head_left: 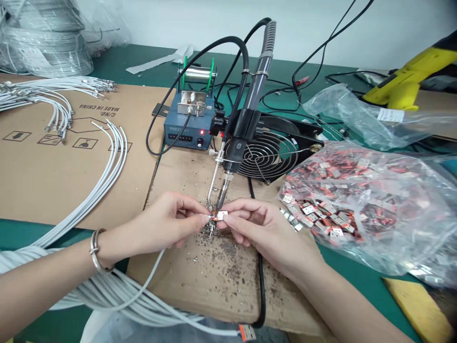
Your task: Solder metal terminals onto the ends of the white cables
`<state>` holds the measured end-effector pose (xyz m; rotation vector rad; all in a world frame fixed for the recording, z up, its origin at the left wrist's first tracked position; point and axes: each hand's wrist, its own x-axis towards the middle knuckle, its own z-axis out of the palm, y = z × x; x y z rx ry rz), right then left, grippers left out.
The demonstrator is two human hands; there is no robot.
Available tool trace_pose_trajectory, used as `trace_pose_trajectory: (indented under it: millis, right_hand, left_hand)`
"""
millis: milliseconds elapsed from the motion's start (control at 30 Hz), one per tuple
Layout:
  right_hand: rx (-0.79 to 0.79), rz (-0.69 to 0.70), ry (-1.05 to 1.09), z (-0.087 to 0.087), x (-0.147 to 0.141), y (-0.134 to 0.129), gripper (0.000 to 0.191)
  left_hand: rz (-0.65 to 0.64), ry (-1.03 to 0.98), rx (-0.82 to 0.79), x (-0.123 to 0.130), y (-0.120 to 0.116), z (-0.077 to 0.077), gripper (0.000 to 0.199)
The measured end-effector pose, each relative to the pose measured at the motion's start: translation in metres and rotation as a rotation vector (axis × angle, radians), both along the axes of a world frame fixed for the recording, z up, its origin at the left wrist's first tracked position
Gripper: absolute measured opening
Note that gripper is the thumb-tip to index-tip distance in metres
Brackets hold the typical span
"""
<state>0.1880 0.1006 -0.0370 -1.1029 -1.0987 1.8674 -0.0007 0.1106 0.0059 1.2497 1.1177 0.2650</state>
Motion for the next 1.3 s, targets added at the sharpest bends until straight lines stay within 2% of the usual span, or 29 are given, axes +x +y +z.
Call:
trace_pose_trajectory:
  millis: [500,833,1300]
  right_hand:
    - [0.005,-0.008,-0.023,0.0045,-0.0035,-0.0004,0.022]
    - [-0.024,0.006,0.001,0.0035,0.0006,0.0000,0.022]
    - [-0.007,0.011,-0.021,0.0041,-0.0004,-0.0008,0.023]
  left_hand:
    - [-0.012,0.061,-0.002,-0.0002,-0.0005,0.0009,0.027]
    - [-0.005,0.012,0.008,-0.0005,-0.0005,-0.0008,0.027]
    - [-0.007,0.048,-0.001,0.0016,-0.0026,-0.0010,0.030]
